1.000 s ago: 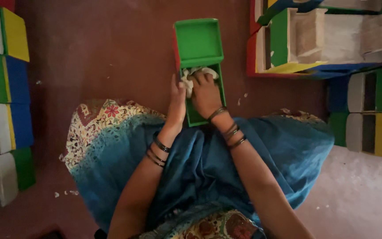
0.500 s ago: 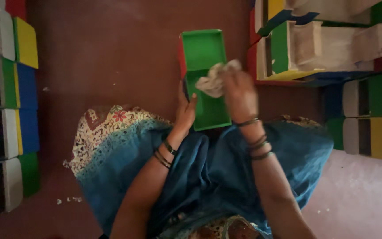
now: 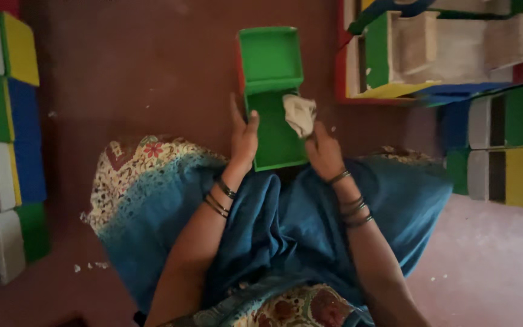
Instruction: The person sits on the floor and wipes colorful painted wooden boxes with a cloth, one box at a time. They turn each box to wipe its inner and outer surfaces, then set the finished box aside and pick up the next one.
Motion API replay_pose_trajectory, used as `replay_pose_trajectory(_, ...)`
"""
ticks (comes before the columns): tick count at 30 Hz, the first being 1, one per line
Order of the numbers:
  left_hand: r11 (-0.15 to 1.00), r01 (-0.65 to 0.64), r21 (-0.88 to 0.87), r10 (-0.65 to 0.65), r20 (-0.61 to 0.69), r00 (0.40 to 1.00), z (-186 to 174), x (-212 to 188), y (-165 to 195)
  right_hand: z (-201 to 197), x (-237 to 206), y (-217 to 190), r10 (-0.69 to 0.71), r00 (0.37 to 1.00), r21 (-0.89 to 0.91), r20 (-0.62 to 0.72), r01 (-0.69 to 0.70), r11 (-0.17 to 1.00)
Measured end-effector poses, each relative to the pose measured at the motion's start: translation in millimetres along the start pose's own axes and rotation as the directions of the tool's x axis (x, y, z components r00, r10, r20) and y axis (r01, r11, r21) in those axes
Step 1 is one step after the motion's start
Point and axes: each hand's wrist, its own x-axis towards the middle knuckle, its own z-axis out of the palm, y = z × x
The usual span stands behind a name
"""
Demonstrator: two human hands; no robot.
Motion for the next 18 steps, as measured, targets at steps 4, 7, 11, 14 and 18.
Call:
replay_pose_trajectory(4,1.0,-0.004,-0.011,0.004,-0.002,1.0,-10.5,-0.6,6.2,5.1,-17.4,16.1,-0.07,0.996,0.037,0.049,0.069,0.997)
replay_pose_trajectory(7,0.998,0.037,0.056,-0.04,0.057,0.998,-32.4,5.0,7.7,11.5,-30.8,11.8,-0.045,0.993,0.087,0.112,0.035,0.996)
replay_pose_trajectory(11,0.999,0.045,0.001,-0.045,0.145,0.988,-58.0,12.7,7.6,20.9,-43.2,-11.9,-0.135,0.989,0.023,0.056,0.134,0.991)
replay_pose_trajectory(14,0.901,-0.103,0.422,0.081,0.069,0.994,-72.2,14.5,11.8,21.0,-47.3,-33.5,-0.211,0.977,-0.044,0.037,0.213,0.976)
replay_pose_trajectory(18,0.903,0.102,0.418,-0.107,-0.013,0.994,-85.1,15.1,19.4,11.3,-50.2,-58.8,-0.274,0.962,-0.008,0.008,0.274,0.962)
